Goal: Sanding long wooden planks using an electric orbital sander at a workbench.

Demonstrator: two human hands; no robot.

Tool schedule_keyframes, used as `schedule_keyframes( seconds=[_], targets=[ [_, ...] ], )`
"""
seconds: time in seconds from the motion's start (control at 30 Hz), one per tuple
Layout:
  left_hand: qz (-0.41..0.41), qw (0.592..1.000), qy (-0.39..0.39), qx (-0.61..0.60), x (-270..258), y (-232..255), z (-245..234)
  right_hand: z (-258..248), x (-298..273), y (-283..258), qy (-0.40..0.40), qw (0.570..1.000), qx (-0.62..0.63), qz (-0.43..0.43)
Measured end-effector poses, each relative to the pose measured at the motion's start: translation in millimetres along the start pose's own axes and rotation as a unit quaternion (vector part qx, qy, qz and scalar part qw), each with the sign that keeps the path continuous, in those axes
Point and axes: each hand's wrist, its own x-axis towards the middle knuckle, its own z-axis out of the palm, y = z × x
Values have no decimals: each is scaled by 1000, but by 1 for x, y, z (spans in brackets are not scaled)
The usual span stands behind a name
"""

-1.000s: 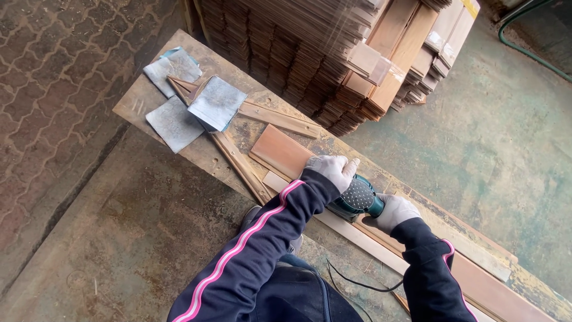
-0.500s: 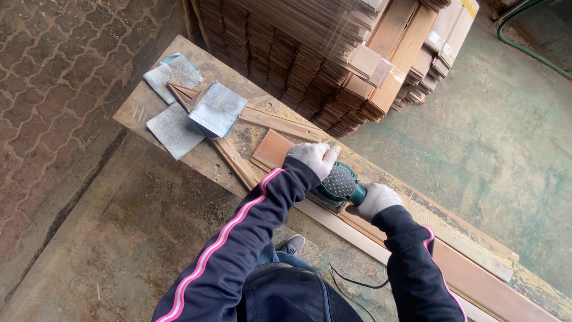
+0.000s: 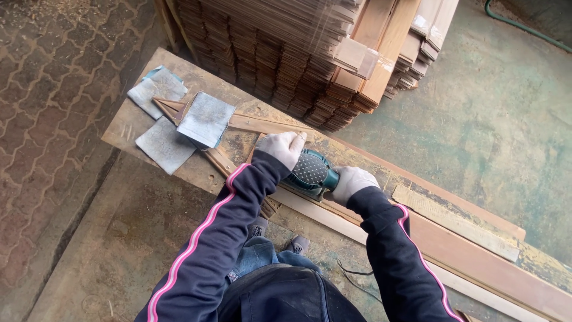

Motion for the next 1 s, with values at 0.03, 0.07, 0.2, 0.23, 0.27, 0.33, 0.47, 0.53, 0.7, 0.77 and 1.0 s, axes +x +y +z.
schedule_keyframes(
  seconds=[0.03,0.07,0.2,0.23,0.27,0.33,0.47,0.53,0.7,0.77,1.0],
  targets=[
    [2,1000,-4,0,1,0,-4,0,1,-2,0,1000,3,3],
    [-12,1000,-15,5,1,-1,-8,0,1,-5,4,1000,5,-1],
    [-8,999,-10,35,5,-4,-19,2,6,-9,29,999,15,-20],
    [-4,999,-14,36,5,-6,-22,0,6,-13,30,999,20,-16],
    [-2,999,-3,37,6,-8,-25,-2,6,-17,30,999,24,-18],
    [8,999,1,41,6,-12,-32,-5,7,-26,33,999,37,-12],
    [21,997,23,69,7,-18,-45,-7,10,-32,33,997,51,-51],
    [55,997,23,51,10,-21,-50,-8,11,-31,56,995,62,-60],
    [42,996,-15,81,19,-32,-69,-12,10,-40,32,992,97,-70],
    [29,998,-25,49,22,-30,-65,-8,8,-37,49,990,115,-70],
    [-10,998,-53,41,28,3,-47,-4,-2,-14,66,985,151,-46]
  ],
)
